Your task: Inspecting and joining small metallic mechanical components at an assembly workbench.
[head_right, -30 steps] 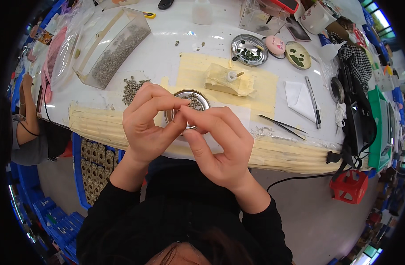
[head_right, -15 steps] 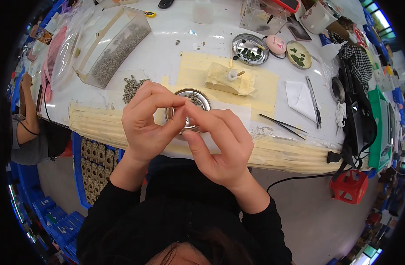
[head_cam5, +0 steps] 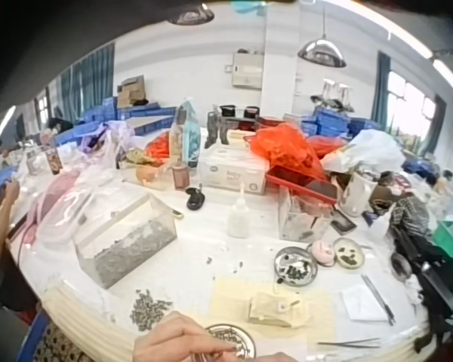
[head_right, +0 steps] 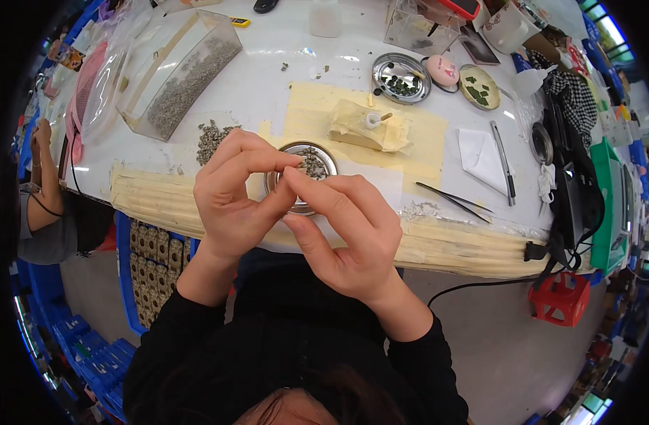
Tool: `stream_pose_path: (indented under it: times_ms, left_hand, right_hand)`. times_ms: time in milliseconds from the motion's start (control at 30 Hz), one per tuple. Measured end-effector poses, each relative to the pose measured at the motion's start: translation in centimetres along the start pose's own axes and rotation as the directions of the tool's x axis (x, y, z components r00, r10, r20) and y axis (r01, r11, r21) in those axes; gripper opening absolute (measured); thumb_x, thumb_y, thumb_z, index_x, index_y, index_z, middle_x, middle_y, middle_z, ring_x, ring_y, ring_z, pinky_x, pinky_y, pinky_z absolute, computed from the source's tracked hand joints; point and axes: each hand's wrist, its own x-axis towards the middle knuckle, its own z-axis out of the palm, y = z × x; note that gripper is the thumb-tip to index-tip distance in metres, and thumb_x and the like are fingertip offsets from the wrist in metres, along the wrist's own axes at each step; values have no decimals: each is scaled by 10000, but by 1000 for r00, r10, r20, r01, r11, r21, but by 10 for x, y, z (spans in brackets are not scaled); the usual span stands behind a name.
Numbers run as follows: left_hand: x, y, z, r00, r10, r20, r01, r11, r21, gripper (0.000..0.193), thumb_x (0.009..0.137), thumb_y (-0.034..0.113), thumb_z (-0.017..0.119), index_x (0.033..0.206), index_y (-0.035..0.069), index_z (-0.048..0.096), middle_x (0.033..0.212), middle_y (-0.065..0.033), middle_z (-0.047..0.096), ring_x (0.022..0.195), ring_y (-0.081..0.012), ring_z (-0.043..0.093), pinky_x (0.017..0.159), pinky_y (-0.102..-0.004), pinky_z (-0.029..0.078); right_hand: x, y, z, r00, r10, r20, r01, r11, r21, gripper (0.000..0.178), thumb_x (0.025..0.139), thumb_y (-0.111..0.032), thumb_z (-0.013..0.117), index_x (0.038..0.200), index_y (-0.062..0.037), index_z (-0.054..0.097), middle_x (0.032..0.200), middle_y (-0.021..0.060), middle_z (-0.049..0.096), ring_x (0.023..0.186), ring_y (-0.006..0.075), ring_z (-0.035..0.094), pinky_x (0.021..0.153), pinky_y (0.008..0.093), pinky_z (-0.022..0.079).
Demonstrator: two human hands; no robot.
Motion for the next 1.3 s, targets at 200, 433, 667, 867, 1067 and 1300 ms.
stream_pose_path:
  times_ms: [200, 433, 667, 867, 1067, 1300]
  left_hand:
    - [-2, 0, 1, 1000, -21, -18, 20, 999, -34, 181, 708, -9, 793, 872, 45, 739, 797, -52, 638, 701, -180, 588, 590, -278, 460]
    - [1, 0, 0, 1000, 9, 8, -10, 1000, 13, 174, 709, -12, 786, 865, 45, 737, 785, -52, 636, 699, -181, 587, 595, -283, 459]
    - [0, 3, 0, 1000, -31, 2, 31, 999, -7, 163, 711, -11, 782, 858, 43, 736, 785, -50, 641, 697, -176, 590, 600, -280, 466]
    - [0, 3, 1, 997, -72, 13, 73, 995, -61, 159, 719, -12, 781, 865, 37, 739, 786, -49, 644, 704, -164, 594, 600, -272, 466]
    - [-2, 0, -2, 987, -148, 63, 157, 973, -170, 169, 740, -6, 782, 901, 35, 753, 815, -48, 643, 712, -136, 591, 608, -259, 463]
    - [2, 0, -1, 998, 31, 50, -29, 999, -27, 191, 750, -9, 788, 930, 45, 753, 810, -44, 626, 712, -162, 563, 604, -271, 442]
  right_hand:
    - [-3, 8, 1, 973, 230, -28, -229, 972, 53, 384, 807, -44, 762, 1183, -2, 700, 875, 104, 668, 730, 171, 652, 651, 262, 532]
    - [2, 2, -2, 995, -95, -14, 93, 988, -121, 378, 776, -56, 788, 1149, -48, 728, 869, 81, 657, 669, 178, 589, 574, 283, 479]
    - [-3, 12, -1, 994, 46, -95, -67, 972, -225, 305, 799, -42, 776, 1101, -38, 731, 854, 90, 651, 689, 192, 612, 578, 287, 485]
    - [3, 7, 2, 989, 94, -116, -105, 990, -93, 285, 810, 42, 739, 1087, -20, 724, 868, 102, 659, 718, 191, 645, 611, 278, 512]
    - [3, 7, 5, 985, 73, -156, -90, 990, -105, 245, 804, 65, 740, 1037, -7, 725, 875, 95, 663, 714, 164, 639, 623, 264, 515]
    - [4, 8, 4, 970, 219, -103, -209, 973, 99, 163, 840, 46, 714, 999, 9, 713, 874, 85, 657, 720, 132, 624, 654, 250, 509]
